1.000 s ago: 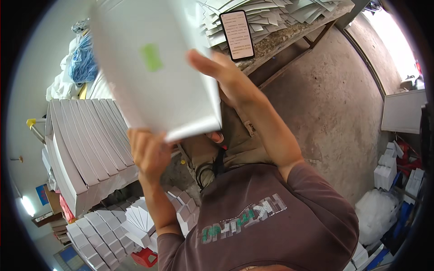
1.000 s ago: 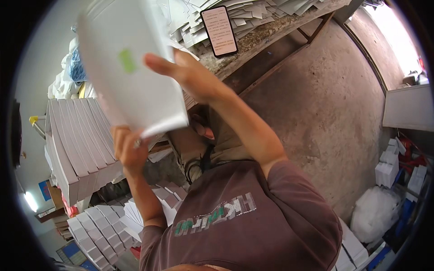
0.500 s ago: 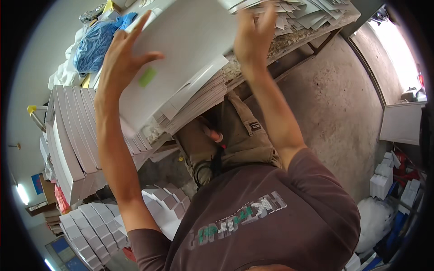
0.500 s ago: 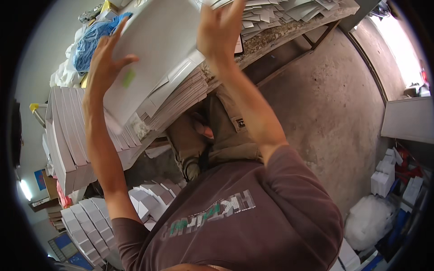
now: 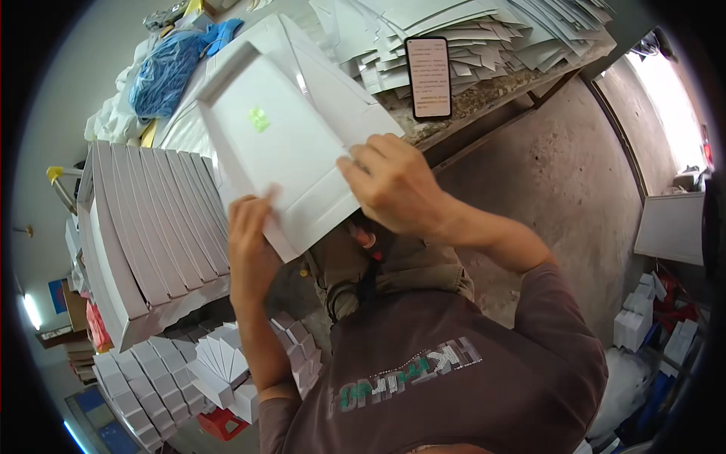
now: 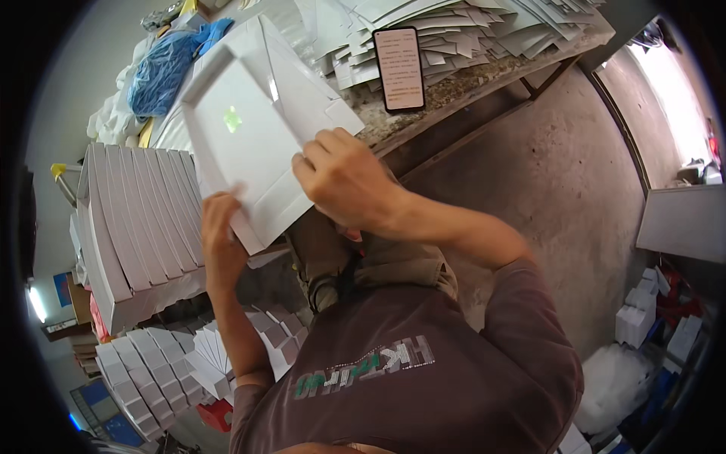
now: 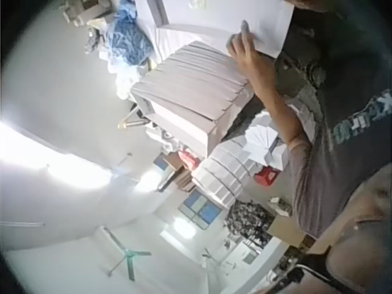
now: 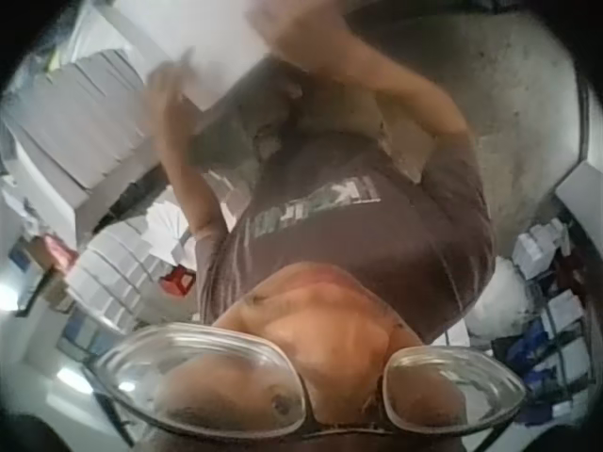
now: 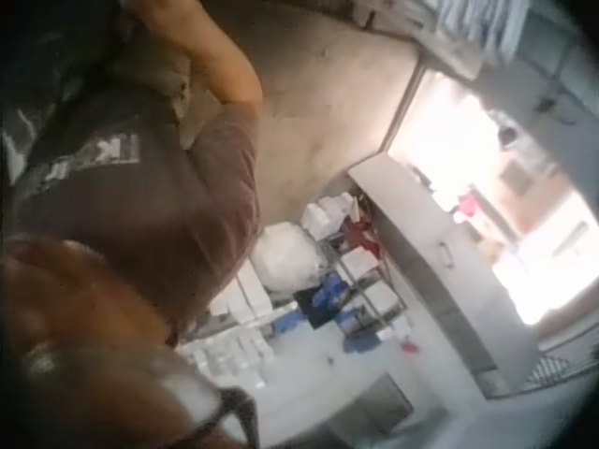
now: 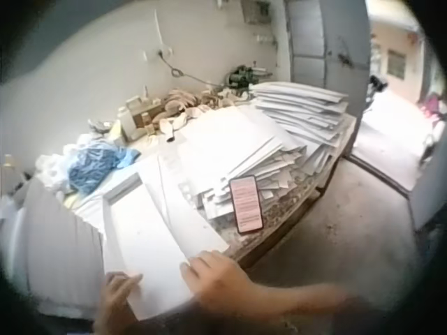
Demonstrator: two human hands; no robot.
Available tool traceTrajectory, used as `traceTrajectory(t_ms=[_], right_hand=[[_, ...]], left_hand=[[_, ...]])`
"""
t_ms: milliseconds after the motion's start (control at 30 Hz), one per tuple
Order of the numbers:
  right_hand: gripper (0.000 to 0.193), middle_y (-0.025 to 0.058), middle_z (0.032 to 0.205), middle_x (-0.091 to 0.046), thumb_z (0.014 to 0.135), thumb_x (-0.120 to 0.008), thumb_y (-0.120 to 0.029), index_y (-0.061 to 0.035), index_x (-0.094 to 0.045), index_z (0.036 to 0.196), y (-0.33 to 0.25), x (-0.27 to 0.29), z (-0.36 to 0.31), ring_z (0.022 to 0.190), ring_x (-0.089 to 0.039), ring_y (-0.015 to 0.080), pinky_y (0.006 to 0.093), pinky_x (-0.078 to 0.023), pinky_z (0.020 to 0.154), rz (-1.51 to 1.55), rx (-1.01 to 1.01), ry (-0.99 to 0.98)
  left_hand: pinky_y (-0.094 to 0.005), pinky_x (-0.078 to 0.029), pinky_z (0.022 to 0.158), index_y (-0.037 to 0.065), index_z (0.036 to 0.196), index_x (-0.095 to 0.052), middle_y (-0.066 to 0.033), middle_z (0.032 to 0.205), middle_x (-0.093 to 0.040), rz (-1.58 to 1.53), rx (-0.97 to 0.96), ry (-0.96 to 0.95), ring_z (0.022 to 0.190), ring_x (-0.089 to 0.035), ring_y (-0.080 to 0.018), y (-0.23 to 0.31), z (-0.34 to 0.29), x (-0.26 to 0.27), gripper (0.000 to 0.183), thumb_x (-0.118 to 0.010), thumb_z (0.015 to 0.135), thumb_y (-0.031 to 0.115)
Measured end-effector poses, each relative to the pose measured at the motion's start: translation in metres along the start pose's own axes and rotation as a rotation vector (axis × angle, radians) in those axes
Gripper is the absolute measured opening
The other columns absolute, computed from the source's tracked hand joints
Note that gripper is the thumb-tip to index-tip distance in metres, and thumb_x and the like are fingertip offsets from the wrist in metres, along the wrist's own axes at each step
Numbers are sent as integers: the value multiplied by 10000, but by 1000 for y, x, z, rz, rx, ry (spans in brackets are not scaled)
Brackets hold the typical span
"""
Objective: The person folds flat cardboard sheets into boxes by hand and stacks the assembled boxes onto a pile on the table.
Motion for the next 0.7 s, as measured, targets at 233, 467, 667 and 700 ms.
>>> traceTrajectory(t_ms=[233, 467, 667, 700], right_hand=[[293, 121, 974, -656, 815, -737, -92, -6, -692, 1091, 0, -3, -4, 834, -577, 261, 393, -484, 799, -89, 31, -62], [310, 163, 1019, -663, 897, -706, -305, -38, -667, 1050, 43, -1, 39, 910, -570, 275, 360, -513, 842, 146, 448, -587], [450, 122, 1121, -681, 901, -756, -341, -46, -662, 1228, 15, -26, 37, 952, -568, 289, 379, -514, 868, 160, 150, -267], [463, 118, 1098, -683, 905, -754, -338, -44, -655, 1249, 10, -17, 45, 942, -566, 290, 374, -513, 860, 267, 116, -214]], left_hand=[[-437, -465, 1030, 33, 1305, -658, -52, 974, -700, -251, -42, -202, 938, -617, -266, -9, 1, -12, 535, -756, 781, -17], [-379, -506, 905, 43, 1326, -657, -57, 972, -706, 28, -134, -158, 930, -603, -268, 19, 12, -16, 507, -786, 837, 78], [-373, -494, 833, 42, 1211, -674, -98, 1141, -660, -306, 23, -519, 954, -593, -255, -14, 24, -20, 341, -743, 888, 128], [-370, -487, 816, 48, 1180, -665, -111, 1216, -630, -542, 261, -667, 993, -590, -247, -42, 21, -24, 288, -712, 915, 151]])
Point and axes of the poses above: each hand's wrist, its own z-axis towards the middle knuckle, its own x-axis out of the back of the hand, y = z × x, the point moved 5 cm from there along z, towards the middle knuckle
